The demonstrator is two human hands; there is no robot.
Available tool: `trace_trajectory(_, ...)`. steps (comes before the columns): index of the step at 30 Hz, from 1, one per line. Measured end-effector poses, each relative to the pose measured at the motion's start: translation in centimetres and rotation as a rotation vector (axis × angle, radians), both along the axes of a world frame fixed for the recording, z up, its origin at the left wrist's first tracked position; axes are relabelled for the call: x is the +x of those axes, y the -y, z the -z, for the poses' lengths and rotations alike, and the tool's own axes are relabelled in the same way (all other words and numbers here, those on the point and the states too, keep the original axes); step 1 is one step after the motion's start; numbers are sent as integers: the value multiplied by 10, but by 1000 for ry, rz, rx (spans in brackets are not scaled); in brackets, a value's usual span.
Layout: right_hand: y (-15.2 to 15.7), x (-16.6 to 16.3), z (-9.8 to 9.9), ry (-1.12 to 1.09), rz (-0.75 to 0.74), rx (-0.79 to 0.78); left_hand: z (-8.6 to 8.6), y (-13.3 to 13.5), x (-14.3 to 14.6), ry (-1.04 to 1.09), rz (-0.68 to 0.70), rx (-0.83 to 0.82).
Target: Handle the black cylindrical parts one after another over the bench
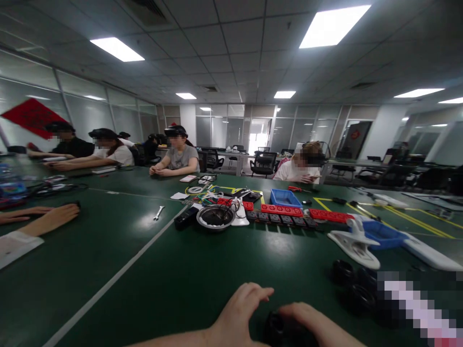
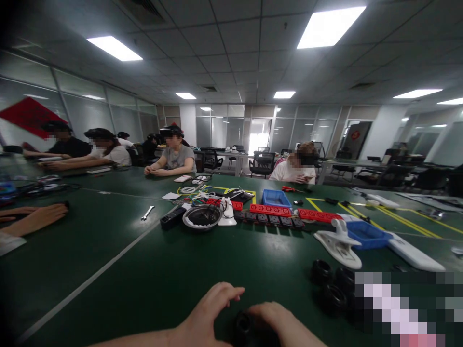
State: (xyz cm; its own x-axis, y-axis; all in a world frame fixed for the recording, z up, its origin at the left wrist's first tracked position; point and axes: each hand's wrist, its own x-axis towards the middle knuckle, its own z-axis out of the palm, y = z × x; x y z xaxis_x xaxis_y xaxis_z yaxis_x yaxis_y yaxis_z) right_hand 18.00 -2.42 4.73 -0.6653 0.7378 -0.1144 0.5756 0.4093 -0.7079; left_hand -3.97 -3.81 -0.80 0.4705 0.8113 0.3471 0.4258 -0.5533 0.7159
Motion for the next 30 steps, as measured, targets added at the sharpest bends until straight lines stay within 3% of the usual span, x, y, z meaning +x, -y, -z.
trace_trajectory(4,6,-21,4,80,-6,62,-6,3,0,19,46,29)
trace_trajectory(12,-2,-22,25,187,-36,213,-12,3,6,-75,46,-19)
trace_trajectory(19,8,-36,41,262,153,502,-12,9,12,-140,-152,7)
trace_trajectory(22,9,-32,36,194,134,419,-14,11,10,-130,-77,17)
trace_trajectory(26,1,-20,31,82,-7,246,-16,11,5,-77,47,20)
trace_trajectory(30,-5,-16,33,108,-46,244,-15,12,4,-57,85,-1)
